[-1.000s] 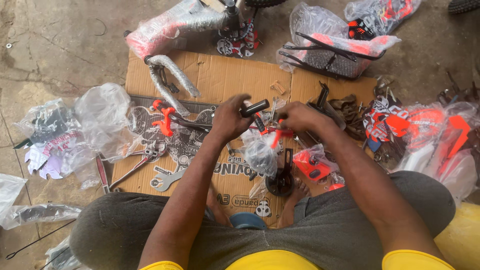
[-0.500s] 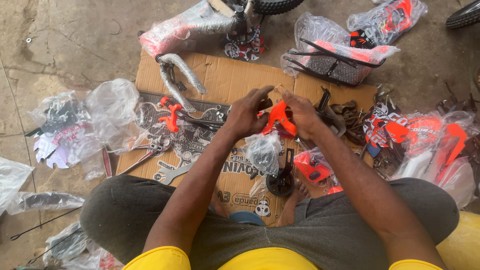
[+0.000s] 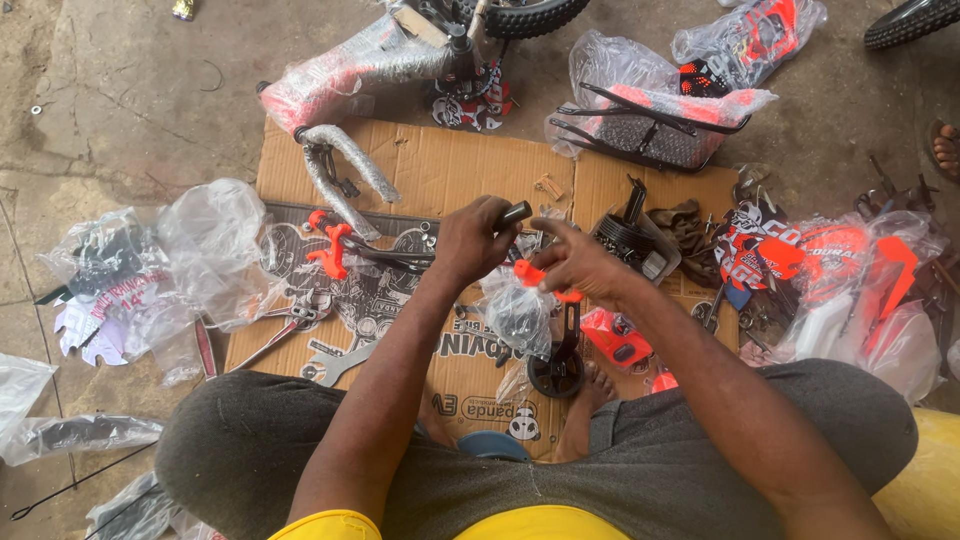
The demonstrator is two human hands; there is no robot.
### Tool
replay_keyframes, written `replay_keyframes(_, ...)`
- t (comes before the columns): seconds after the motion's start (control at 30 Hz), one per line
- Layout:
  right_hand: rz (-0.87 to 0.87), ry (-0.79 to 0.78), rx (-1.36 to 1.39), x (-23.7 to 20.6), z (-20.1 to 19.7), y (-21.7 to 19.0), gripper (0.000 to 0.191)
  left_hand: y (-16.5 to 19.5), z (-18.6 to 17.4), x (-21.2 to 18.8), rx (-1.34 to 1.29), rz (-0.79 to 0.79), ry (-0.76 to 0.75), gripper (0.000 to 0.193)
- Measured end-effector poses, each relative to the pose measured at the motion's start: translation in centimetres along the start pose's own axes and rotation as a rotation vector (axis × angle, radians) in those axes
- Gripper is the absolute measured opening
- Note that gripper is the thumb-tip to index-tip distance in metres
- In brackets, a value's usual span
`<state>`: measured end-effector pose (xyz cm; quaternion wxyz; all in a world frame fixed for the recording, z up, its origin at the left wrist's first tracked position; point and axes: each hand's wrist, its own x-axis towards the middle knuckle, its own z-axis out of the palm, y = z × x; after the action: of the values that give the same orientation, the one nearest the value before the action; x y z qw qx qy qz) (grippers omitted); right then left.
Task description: The person assembles bicycle handlebar components while sitting on the floor. They use a screwdriver to tighten a black plastic part, attach an orange plastic piece, and then install orange grips onto the handlebars.
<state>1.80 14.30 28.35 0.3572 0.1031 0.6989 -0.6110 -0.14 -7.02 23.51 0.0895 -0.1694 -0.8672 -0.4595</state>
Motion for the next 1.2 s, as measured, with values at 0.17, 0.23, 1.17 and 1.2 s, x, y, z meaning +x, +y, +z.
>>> replay_keyframes(0.17,-0.1,0.205,0.099,-2.0,-2.3,-0.2,0.069,0.0,0.2,0.6,0.002,-0.037,-0.013,0.019)
replay_keyframes(0.23,0.126,0.208,0.17,-2.2,-1.9,0.9,0.047,0.0,0.3,0.8,0.003,-0.022,-0.013,0.017)
replay_keyframes(1.17,-0.149,0.368,0.319,2.4,0.0,0.0,0.017,-1.3,0.1,-1.7,0.011,-0.07,0.005,0.018)
replay_keyframes(1.2,-0.184,0.373,0.282,2.6,-0.2,-0.7,0.015,-1.4,0.0,-1.9,0.001,-0.076,-0.019,0.019)
